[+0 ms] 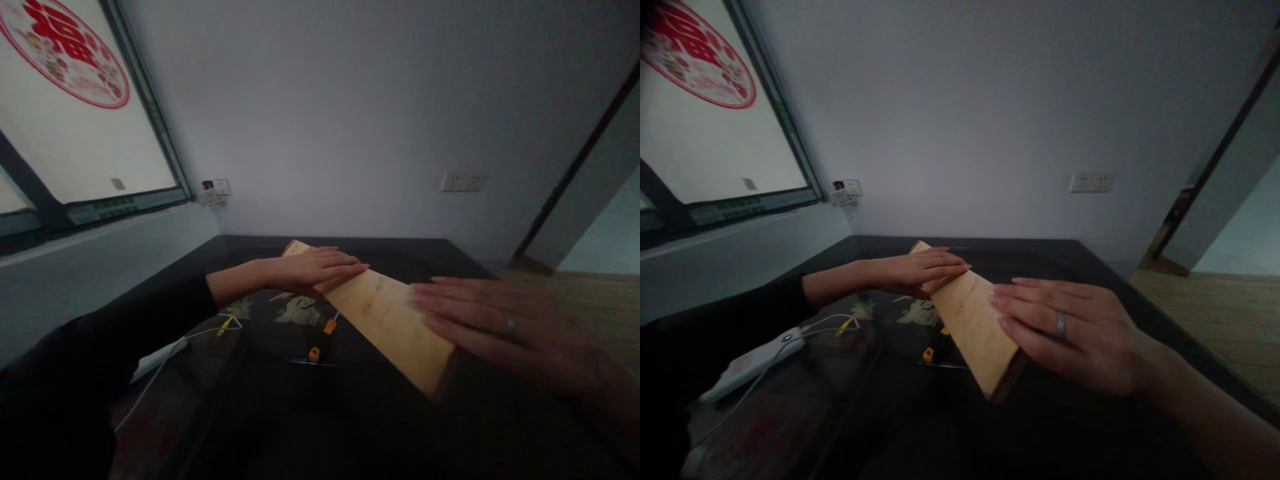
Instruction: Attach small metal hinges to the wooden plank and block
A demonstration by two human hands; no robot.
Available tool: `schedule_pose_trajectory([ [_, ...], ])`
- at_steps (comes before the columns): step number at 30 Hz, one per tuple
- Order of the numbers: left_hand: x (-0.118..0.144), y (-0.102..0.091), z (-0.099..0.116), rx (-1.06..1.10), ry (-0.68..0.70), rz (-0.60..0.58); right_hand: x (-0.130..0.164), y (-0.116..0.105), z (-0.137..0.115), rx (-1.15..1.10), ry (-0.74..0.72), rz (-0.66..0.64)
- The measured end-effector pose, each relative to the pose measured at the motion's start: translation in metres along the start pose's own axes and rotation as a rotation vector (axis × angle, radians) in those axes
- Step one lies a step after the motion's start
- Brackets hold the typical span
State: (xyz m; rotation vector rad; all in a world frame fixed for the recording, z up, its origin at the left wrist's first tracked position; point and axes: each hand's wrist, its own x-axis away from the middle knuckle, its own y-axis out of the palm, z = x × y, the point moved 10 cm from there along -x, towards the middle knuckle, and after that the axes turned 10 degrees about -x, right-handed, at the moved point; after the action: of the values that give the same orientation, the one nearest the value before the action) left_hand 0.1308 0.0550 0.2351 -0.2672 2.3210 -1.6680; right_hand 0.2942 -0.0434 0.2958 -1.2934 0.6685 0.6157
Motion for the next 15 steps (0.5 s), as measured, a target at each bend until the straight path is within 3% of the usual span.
schedule_pose_trajectory([
  [2,0.008,0.010,-0.003,0.024,-0.018,-0.035,-0.005,0.027,-0.019,0.083,-0.144,-0.166],
  [6,0.023,0.027,-0.009,0.061,-0.041,-0.089,-0.015,0.055,-0.038,0.148,-0.262,-0.141],
  [10,0.038,0.045,-0.013,0.109,-0.057,-0.128,-0.021,0.083,-0.043,0.081,-0.229,-0.125],
  [15,0.049,0.053,-0.007,0.195,-0.055,-0.157,-0.020,0.101,-0.045,-0.023,-0.143,-0.046],
])
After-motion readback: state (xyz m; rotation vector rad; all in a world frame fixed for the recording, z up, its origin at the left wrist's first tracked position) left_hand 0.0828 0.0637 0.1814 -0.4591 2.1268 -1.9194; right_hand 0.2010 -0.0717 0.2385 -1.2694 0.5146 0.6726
